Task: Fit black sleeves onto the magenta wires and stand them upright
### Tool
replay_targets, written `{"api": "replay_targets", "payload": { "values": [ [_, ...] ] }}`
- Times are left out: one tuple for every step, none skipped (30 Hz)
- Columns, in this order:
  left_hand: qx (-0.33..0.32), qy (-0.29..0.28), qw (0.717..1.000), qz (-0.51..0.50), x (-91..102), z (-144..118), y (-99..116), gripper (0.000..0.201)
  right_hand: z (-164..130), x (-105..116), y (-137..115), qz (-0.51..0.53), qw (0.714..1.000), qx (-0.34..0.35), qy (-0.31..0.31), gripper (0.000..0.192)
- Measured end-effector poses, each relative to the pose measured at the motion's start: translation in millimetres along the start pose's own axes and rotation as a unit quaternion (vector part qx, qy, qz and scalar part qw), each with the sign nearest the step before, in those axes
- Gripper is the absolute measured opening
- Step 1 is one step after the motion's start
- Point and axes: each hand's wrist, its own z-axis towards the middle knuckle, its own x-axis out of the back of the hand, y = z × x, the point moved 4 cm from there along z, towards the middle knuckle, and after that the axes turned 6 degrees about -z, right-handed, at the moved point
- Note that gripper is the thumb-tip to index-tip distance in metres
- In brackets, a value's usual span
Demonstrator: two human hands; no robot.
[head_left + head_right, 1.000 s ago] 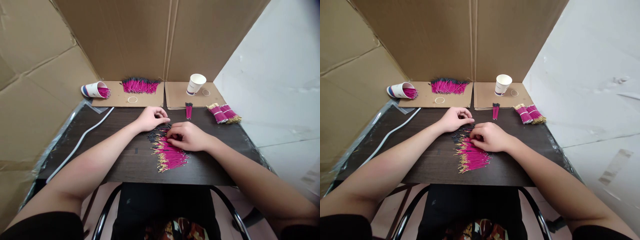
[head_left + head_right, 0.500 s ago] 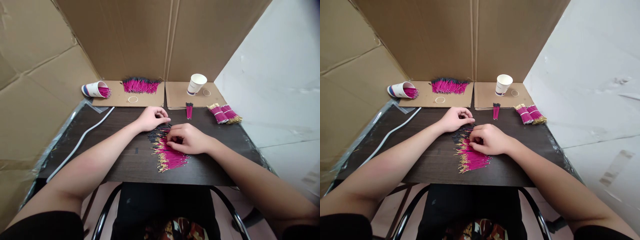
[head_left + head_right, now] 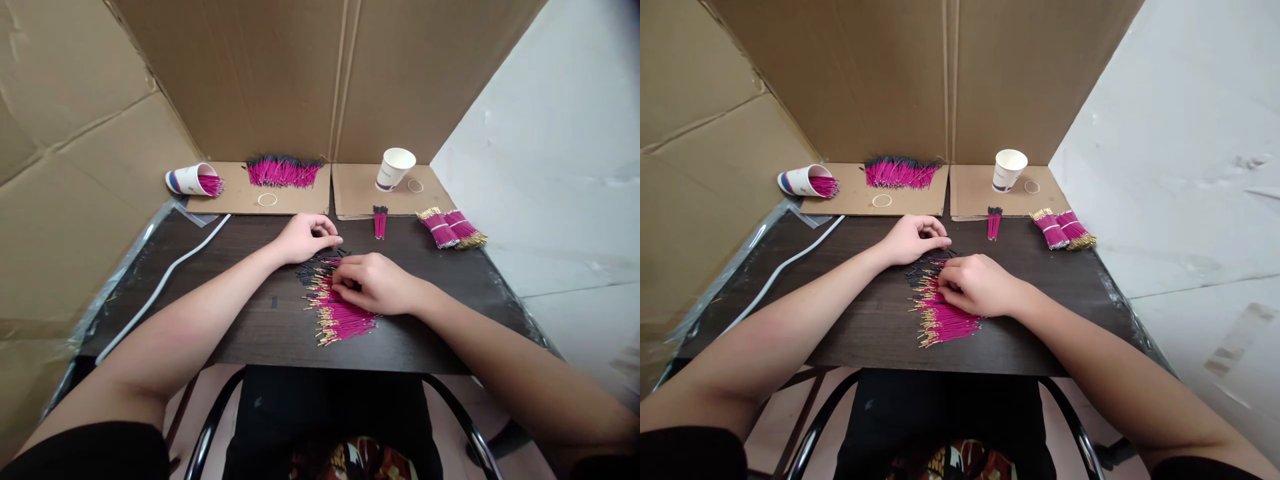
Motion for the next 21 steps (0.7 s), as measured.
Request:
{"api": "replay_targets", "payload": {
  "values": [
    [-0.001,0.000,1.000,0.001,0.0,0.2,0.1,0.026,0.2,0.9,-0.8,0.008,1.000,0.002,0.009,0.014],
    [-0.002,0.001,1.000,0.001,0.1,0.4,0.3,0.026,0.5,2.6,-1.3,0.019,1.000,0.003,0.022,0.013],
    [-0.003,0.002,1.000,0.002,0.2,0.6,0.4,0.026,0.8,5.3,-1.2,0.030,0.999,0.002,0.042,0.012],
    [-0.004,0.004,1.000,0.002,0.4,0.8,0.5,0.025,0.8,8.8,-0.4,0.036,0.997,-0.001,0.069,0.011],
    [-0.006,0.005,1.000,0.002,0.6,1.0,0.5,0.025,0.6,13.1,1.6,0.038,0.994,-0.007,0.101,0.011],
    [-0.007,0.004,1.000,0.002,0.7,1.2,0.3,0.024,0.0,17.7,5.1,0.035,0.990,-0.017,0.137,0.011],
    [-0.009,0.004,1.000,0.001,0.9,1.3,0.1,0.024,-1.1,22.3,9.9,0.026,0.984,-0.031,0.173,0.011],
    [-0.008,0.003,1.000,0.000,1.0,1.3,-0.3,0.025,-2.5,26.5,16.2,0.016,0.977,-0.051,0.208,0.011],
    [-0.007,0.003,1.000,-0.003,1.2,1.3,-0.8,0.026,-3.8,29.2,23.8,0.011,0.970,-0.077,0.230,0.010],
    [-0.005,0.003,1.000,-0.005,1.4,1.2,-1.3,0.027,-4.9,30.6,31.7,0.010,0.965,-0.097,0.242,0.010],
    [-0.003,0.002,1.000,-0.008,1.6,1.1,-1.8,0.028,-5.8,31.4,39.2,0.012,0.960,-0.112,0.256,0.009],
    [-0.002,0.003,1.000,-0.011,1.8,0.9,-2.1,0.028,-6.7,31.7,46.3,0.014,0.954,-0.124,0.272,0.009],
    [-0.001,0.003,1.000,-0.013,2.0,0.7,-2.2,0.029,-7.0,31.1,52.1,0.016,0.951,-0.129,0.281,0.009],
    [0.000,0.003,1.000,-0.015,2.1,0.5,-2.2,0.029,-7.0,30.0,56.8,0.021,0.948,-0.132,0.289,0.009],
    [0.000,0.002,1.000,-0.017,2.2,0.4,-2.2,0.029,-6.7,28.6,60.2,0.029,0.946,-0.132,0.295,0.009],
    [0.000,0.002,1.000,-0.018,2.2,0.3,-2.2,0.028,-6.3,27.2,62.3,0.035,0.945,-0.131,0.299,0.010],
    [-0.001,0.003,1.000,-0.019,2.3,0.3,-2.2,0.028,-5.9,26.1,63.1,0.038,0.944,-0.129,0.301,0.010],
    [-0.001,0.004,1.000,-0.019,2.3,0.3,-2.3,0.027,-5.5,25.3,62.8,0.038,0.944,-0.127,0.303,0.011],
    [0.000,0.004,1.000,-0.018,2.3,0.3,-2.5,0.027,-5.3,25.0,61.8,0.035,0.944,-0.125,0.304,0.012],
    [0.000,0.004,1.000,-0.018,2.3,0.4,-2.8,0.026,-5.2,25.1,60.3,0.029,0.944,-0.124,0.305,0.012],
    [0.001,0.005,1.000,-0.017,2.3,0.4,-3.1,0.026,-5.3,25.6,58.7,0.023,0.944,-0.122,0.307,0.013]
  ]
}}
